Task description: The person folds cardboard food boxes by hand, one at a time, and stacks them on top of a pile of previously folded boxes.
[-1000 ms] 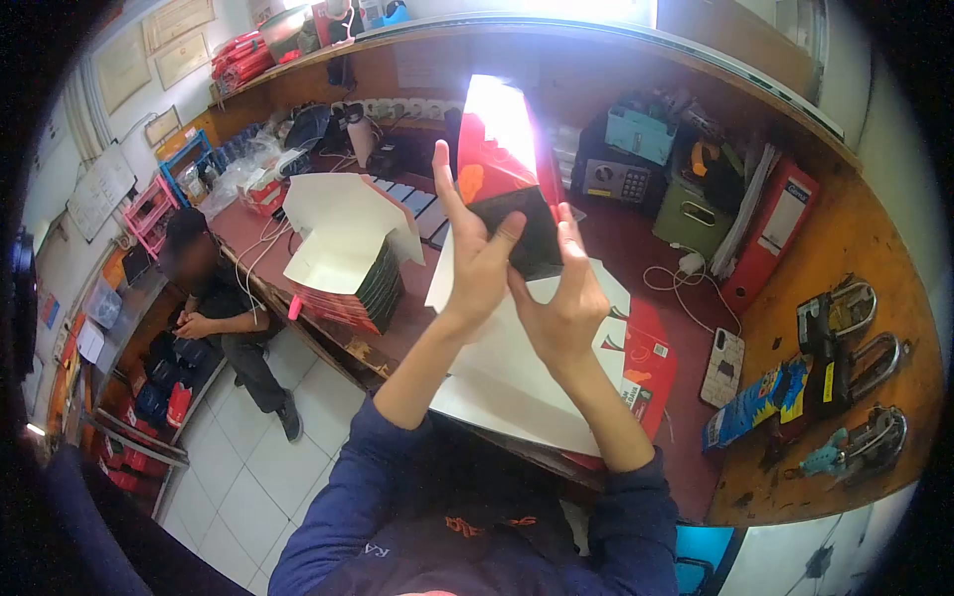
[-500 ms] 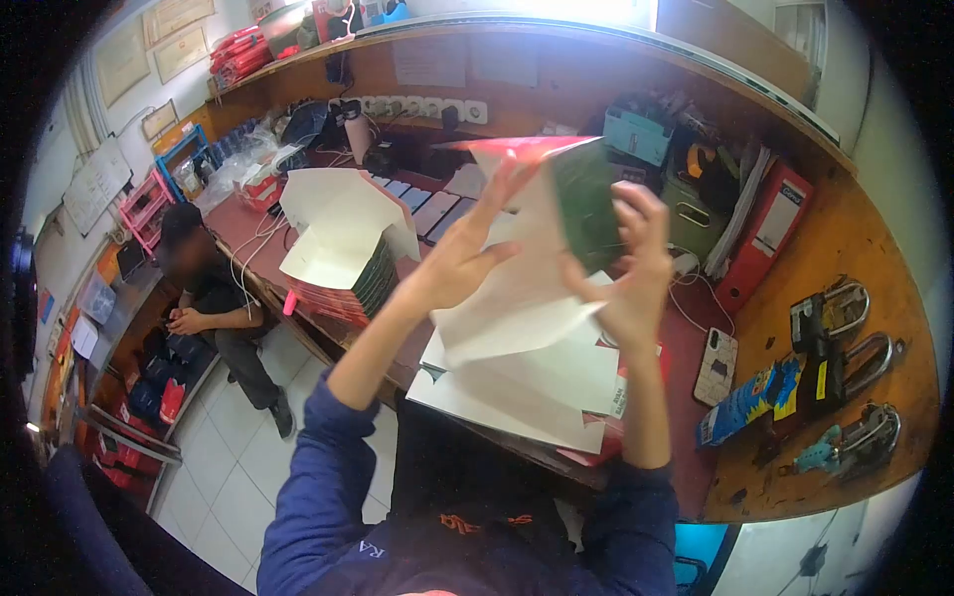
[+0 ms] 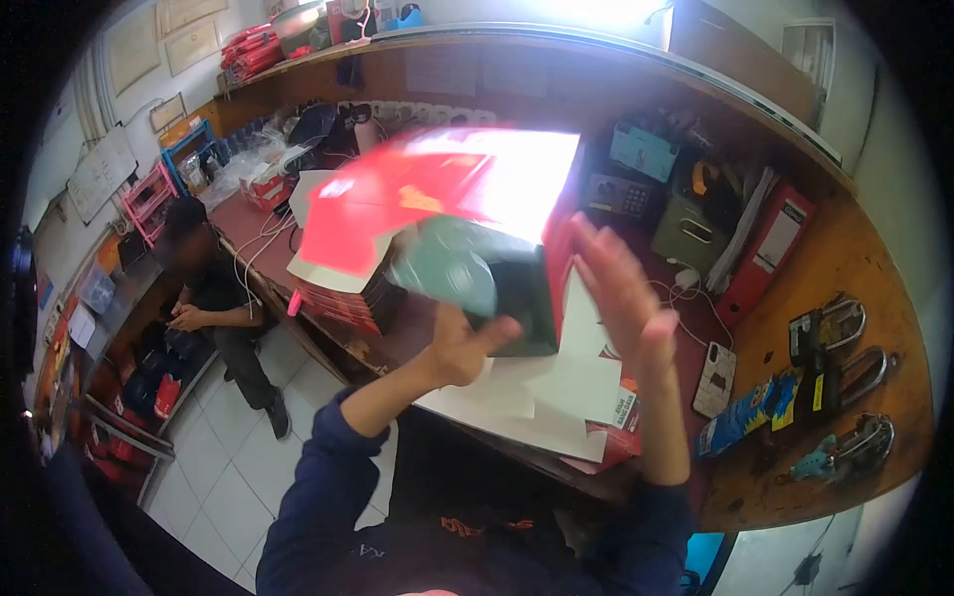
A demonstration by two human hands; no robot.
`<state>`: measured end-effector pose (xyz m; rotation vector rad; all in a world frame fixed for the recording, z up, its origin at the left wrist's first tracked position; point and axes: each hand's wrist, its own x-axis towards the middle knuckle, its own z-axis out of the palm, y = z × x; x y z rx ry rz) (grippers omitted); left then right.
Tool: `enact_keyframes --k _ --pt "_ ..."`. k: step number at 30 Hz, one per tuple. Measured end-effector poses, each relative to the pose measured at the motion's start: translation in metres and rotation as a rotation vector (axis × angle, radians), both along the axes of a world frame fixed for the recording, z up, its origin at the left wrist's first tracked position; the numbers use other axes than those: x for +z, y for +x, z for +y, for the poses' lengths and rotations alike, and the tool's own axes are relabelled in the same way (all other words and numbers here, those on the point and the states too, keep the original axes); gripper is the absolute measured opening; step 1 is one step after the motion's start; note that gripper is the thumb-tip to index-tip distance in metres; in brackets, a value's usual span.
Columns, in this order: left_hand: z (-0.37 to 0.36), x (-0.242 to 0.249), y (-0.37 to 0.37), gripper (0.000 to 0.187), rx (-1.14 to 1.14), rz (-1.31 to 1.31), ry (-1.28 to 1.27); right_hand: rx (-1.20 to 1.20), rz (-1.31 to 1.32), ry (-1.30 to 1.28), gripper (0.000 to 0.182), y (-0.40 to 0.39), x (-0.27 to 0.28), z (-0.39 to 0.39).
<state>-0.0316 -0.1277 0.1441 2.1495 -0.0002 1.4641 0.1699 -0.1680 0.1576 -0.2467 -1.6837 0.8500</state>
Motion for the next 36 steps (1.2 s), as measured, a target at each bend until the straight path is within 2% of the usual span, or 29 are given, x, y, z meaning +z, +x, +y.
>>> enact_keyframes --k 1,2,3,4,5,8,9,11,13,14,15,17,19,21,22,23,25,26,27,28,29,30,31,33,34,35,36 --pt "-0.007 0.007 0.0 0.027 -0.213 -0.107 -0.449 0.06 -0.143 0.125 0.096 -0.009 -0.006 -0.005" --pt "-0.005 0.01 0.007 0.022 -0.459 -0.246 -0.645 -0.013 -0.133 0.196 0.098 -0.03 -0.014 -0.013" --pt "-0.005 0.012 0.015 0.022 -0.462 -0.246 -0.642 -0.088 -0.121 0.267 0.1 -0.046 -0.022 -0.02" --pt "-0.006 0.013 0.024 0.023 -0.542 -0.345 -0.703 -0.235 -0.132 0.188 0.1 -0.039 -0.051 -0.008" --pt "-0.007 0.014 0.033 0.025 -0.624 -0.444 -0.765 -0.242 -0.132 0.189 0.1 -0.043 -0.05 -0.009" --pt "-0.014 0.006 0.051 0.025 -0.694 -0.505 -0.839 -0.88 0.024 0.483 0.108 -0.061 -0.038 -0.015" --pt "-0.016 0.005 0.055 0.024 -0.701 -0.544 -0.863 -0.822 -0.001 0.545 0.107 -0.06 -0.024 -0.021" --pt "-0.018 0.0 0.059 0.026 -0.701 -0.544 -0.938 -0.903 -0.045 0.466 0.097 -0.059 -0.016 -0.028" --pt "-0.017 -0.004 0.061 0.028 -0.733 -0.496 -0.968 -1.33 -0.315 0.7 0.085 -0.044 -0.016 -0.025" --pt "-0.023 0.01 0.054 0.033 -0.746 -0.445 -0.923 -1.324 -0.192 0.708 0.071 -0.045 -0.017 -0.016" --pt "-0.02 0.011 0.051 0.033 -0.748 -0.447 -0.929 -1.325 -0.197 0.703 0.071 -0.041 -0.015 -0.018" --pt "-0.011 0.012 0.047 0.034 -0.728 -0.475 -1.039 -1.21 -0.446 0.656 0.063 -0.036 -0.003 -0.029" --pt "-0.001 0.014 0.039 0.028 -0.724 -0.432 -1.042 -1.148 -0.426 0.662 0.062 -0.034 0.003 -0.028" --pt "-0.001 0.022 0.033 0.022 -0.612 -0.364 -1.054 -0.965 -0.471 0.683 0.063 -0.027 0.005 -0.025" --pt "-0.003 0.023 0.033 0.019 -0.571 -0.368 -1.063 -0.959 -0.46 0.663 0.049 -0.027 0.005 -0.024" --pt "-0.004 0.02 0.036 0.019 -0.57 -0.369 -1.064 -0.958 -0.46 0.663 0.049 -0.027 0.005 -0.022" --pt "-0.008 0.011 0.046 0.018 -0.457 -0.398 -1.069 -1.151 -0.679 0.714 0.032 -0.029 0.002 -0.016" --pt "-0.016 0.014 0.049 0.021 -0.406 -0.4 -1.017 -1.181 -0.701 0.719 0.027 -0.032 -0.003 -0.015" --pt "-0.012 0.011 0.048 0.021 -0.405 -0.401 -1.016 -1.18 -0.701 0.72 0.027 -0.033 -0.006 -0.015" --pt "-0.001 0.006 0.046 0.021 -0.434 -0.319 -1.013 -1.144 -0.619 0.631 0.036 -0.034 -0.006 -0.014" --pt "0.009 0.001 0.044 0.022 -0.461 -0.235 -1.011 -1.106 -0.537 0.538 0.046 -0.035 -0.007 -0.013" --pt "0.017 -0.004 0.041 0.031 -0.416 -0.137 -0.965 -1.018 -0.351 0.358 0.066 -0.041 -0.006 -0.013" --pt "0.027 -0.015 0.035 0.04 -0.307 -0.011 -0.724 -1.017 -0.351 0.357 0.066 -0.04 -0.004 -0.014" --pt "0.014 0.002 0.003 0.042 0.446 0.108 0.127 -0.969 -0.396 0.066 0.071 -0.035 0.002 -0.014" --pt "0.012 0.007 0.0 0.042 0.444 0.108 0.128 -1.108 -0.552 0.153 0.07 -0.032 0.003 -0.012" --pt "0.012 0.011 -0.002 0.041 0.244 0.04 -0.069 -1.109 -0.551 0.152 0.07 -0.031 0.001 -0.008" --pt "0.013 0.014 -0.004 0.04 0.043 -0.028 -0.265 -1.217 -0.565 0.278 0.069 -0.031 -0.004 -0.002"
